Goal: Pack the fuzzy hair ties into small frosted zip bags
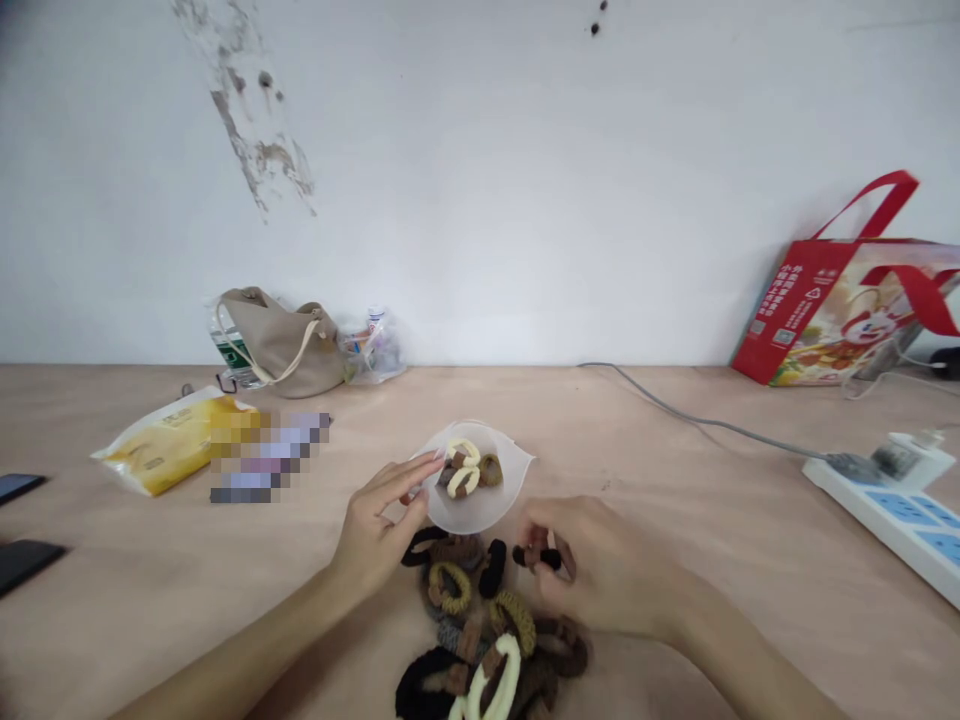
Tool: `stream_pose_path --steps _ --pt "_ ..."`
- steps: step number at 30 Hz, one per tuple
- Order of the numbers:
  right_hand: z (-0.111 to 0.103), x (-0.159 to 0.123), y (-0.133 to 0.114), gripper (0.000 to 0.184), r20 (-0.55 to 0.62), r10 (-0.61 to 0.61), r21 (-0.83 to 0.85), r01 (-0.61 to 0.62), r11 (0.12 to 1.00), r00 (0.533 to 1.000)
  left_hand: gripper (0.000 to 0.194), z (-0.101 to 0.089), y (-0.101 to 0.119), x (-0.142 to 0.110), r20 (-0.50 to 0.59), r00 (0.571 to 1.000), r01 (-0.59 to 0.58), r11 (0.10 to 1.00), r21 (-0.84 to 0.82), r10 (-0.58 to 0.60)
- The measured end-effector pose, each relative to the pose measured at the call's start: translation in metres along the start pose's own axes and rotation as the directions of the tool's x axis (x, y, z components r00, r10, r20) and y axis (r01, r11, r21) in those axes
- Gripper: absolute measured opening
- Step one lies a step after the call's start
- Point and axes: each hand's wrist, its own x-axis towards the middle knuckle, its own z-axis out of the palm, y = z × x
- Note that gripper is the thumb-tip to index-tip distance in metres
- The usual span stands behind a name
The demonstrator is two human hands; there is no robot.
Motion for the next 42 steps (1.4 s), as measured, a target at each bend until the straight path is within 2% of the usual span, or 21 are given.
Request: stream_pose_path --steps 3,5,6,9,13,16,19,21,23,26,28,29,30,32,35,38,40,42 --pt "0.003 0.001 -0.001 0.033 -0.206 0.006 0.239 0.045 0.970 0.978 0.035 0.000 0.001 0.000 0.002 1.000 0.000 1.000 0.003 0.000" --pt "0.006 0.002 -0.001 0.047 -0.243 -0.032 0.306 0.108 0.946 0.969 0.036 0.000 0.001 0.000 -0.001 1.000 -0.002 1.000 0.005 0.002" --pt "0.008 0.003 -0.001 0.047 -0.210 -0.056 0.302 0.119 0.946 0.976 0.036 0.000 0.001 0.000 -0.004 1.000 -0.004 1.000 0.003 0.004" --pt "0.014 0.005 0.002 0.031 -0.061 -0.120 0.166 0.128 0.978 0.991 0.035 0.000 0.001 0.000 -0.007 1.000 -0.006 1.000 -0.005 0.006" --pt "0.022 0.009 0.007 0.039 0.062 -0.282 -0.047 0.285 0.957 0.957 0.035 0.000 0.001 0.001 0.001 1.000 -0.011 1.000 -0.005 0.011" --pt "0.026 0.009 0.009 0.041 0.111 -0.250 -0.153 0.265 0.952 0.962 0.034 0.001 0.001 0.001 0.003 1.000 -0.012 1.000 -0.003 0.012" --pt "0.025 0.006 0.007 0.032 0.048 -0.135 -0.154 0.140 0.978 0.990 0.034 0.001 0.001 0.001 0.006 1.000 -0.014 1.000 -0.002 0.014" --pt "0.023 0.004 0.005 0.019 -0.018 -0.033 -0.027 0.032 0.999 0.999 0.035 0.000 0.001 0.001 0.008 1.000 -0.016 1.000 -0.005 0.016" --pt "0.021 0.005 0.003 0.012 -0.063 0.057 0.189 -0.045 0.981 0.996 0.035 0.000 0.002 0.001 0.007 1.000 -0.017 1.000 -0.010 0.017" --pt "0.020 0.009 0.000 0.007 -0.128 0.101 0.562 -0.011 0.827 0.987 0.036 0.001 0.001 0.001 0.009 1.000 -0.019 1.000 -0.009 0.019" --pt "0.020 0.010 -0.003 0.031 -0.155 0.081 0.707 0.053 0.705 0.985 0.037 0.001 0.001 0.000 0.015 1.000 -0.015 1.000 -0.002 0.015" --pt "0.020 0.009 -0.004 0.042 -0.152 0.067 0.726 0.066 0.684 0.986 0.037 0.001 0.000 0.000 0.016 1.000 -0.010 1.000 0.001 0.010" --pt "0.020 0.008 -0.005 0.045 -0.131 0.054 0.713 0.057 0.698 0.990 0.037 0.001 -0.001 0.000 0.017 1.000 -0.005 1.000 0.004 0.005" --pt "0.020 0.006 -0.007 0.032 -0.060 0.016 0.597 0.022 0.802 0.998 0.037 0.001 -0.002 -0.001 0.014 1.000 0.000 1.000 0.007 0.000" --pt "0.019 0.002 -0.010 0.018 0.048 -0.072 0.271 0.056 0.961 0.996 0.036 0.001 -0.002 -0.001 0.008 1.000 -0.003 1.000 0.006 0.003" --pt "0.020 0.001 -0.011 0.015 0.081 -0.104 -0.006 0.105 0.994 0.991 0.035 0.001 -0.002 -0.001 0.013 1.000 -0.004 1.000 -0.002 0.004" --pt "0.022 0.002 -0.010 0.016 0.095 -0.075 -0.021 0.078 0.997 0.993 0.035 0.001 -0.002 -0.001 0.014 1.000 -0.007 1.000 -0.005 0.007" --pt "0.024 0.003 -0.008 0.021 0.093 -0.033 0.067 0.027 0.997 0.995 0.035 0.002 -0.001 -0.001 0.010 1.000 -0.010 1.000 -0.004 0.010"
